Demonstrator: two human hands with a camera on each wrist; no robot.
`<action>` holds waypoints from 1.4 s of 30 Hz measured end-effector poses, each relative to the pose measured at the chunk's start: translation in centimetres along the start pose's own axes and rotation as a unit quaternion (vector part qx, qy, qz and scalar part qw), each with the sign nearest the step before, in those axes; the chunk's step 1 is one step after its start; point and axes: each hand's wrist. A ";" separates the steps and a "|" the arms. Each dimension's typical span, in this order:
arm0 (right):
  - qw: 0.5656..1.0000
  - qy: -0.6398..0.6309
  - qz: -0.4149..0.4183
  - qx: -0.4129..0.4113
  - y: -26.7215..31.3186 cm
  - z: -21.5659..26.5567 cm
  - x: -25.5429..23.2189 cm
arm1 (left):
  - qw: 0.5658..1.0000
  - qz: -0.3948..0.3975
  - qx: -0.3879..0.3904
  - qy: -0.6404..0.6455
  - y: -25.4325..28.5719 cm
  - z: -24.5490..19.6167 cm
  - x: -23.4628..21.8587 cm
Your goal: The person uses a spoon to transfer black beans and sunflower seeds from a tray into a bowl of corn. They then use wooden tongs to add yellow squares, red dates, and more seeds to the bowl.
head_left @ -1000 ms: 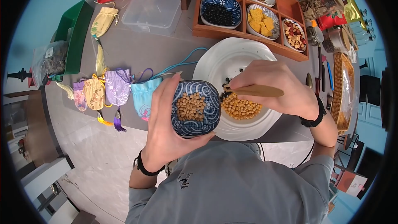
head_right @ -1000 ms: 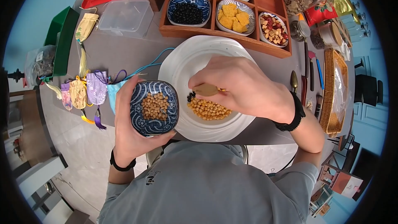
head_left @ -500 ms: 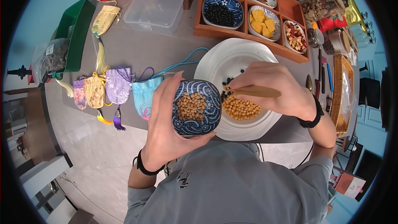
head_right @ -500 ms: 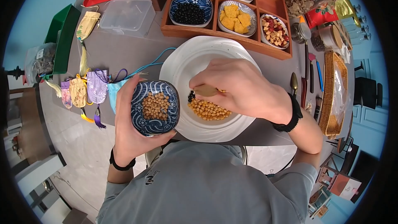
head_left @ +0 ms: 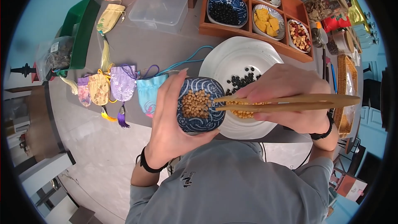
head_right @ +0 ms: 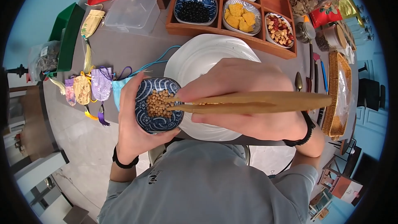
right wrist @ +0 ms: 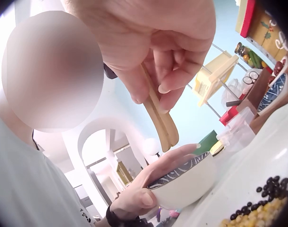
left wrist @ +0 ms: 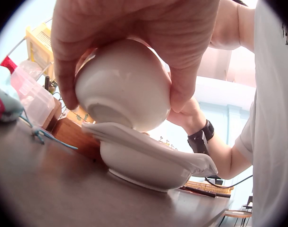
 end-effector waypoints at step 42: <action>0.823 -0.447 -0.341 -0.080 15.8 -9.5 -2.8 | 0.943 0.175 0.159 -0.233 -25.6 -11.8 1.4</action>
Point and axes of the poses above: each hand's wrist, its own y-axis away from the middle knuckle, its own x-axis out of the palm, z = x × y, and after that the axes turned 9 degrees about z, right-handed
